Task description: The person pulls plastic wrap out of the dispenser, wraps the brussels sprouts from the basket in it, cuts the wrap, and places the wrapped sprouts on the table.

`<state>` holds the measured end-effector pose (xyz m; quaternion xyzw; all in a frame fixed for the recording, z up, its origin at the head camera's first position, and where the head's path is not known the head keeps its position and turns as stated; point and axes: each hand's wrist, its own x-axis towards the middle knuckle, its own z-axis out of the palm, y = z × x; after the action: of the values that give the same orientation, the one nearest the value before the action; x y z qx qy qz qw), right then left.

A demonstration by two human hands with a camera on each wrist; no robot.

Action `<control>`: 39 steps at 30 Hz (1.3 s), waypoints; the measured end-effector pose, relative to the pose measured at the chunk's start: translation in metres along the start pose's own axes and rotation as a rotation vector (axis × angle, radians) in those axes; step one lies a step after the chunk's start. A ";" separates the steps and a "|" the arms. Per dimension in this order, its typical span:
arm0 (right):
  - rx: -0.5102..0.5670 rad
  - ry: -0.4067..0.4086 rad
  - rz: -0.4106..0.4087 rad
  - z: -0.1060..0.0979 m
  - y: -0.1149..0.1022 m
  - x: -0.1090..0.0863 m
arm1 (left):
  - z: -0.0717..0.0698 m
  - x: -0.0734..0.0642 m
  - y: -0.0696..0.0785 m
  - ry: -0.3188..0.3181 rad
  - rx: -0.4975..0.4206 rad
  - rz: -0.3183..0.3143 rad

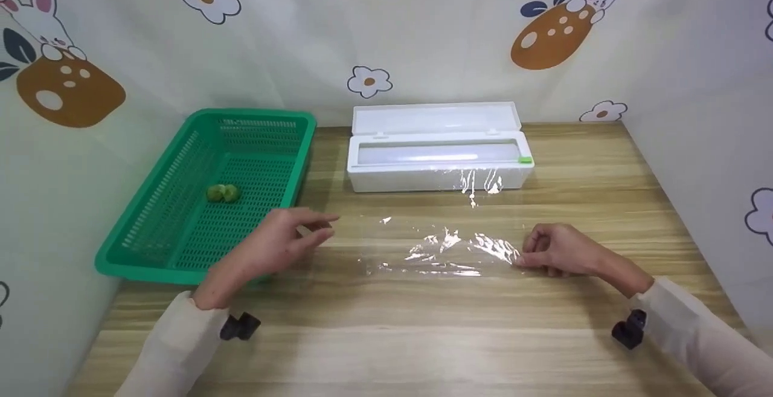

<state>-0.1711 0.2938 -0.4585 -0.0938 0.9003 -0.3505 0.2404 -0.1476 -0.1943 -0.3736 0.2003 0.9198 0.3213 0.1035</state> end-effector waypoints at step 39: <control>0.010 0.049 -0.161 0.011 0.006 0.001 | -0.117 0.031 -0.143 0.152 -0.208 -0.468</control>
<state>-0.1667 0.2916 -0.4702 -0.1559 0.8938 -0.3752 0.1898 -0.2554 -0.3469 -0.3758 -0.0542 0.9082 0.3956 0.1256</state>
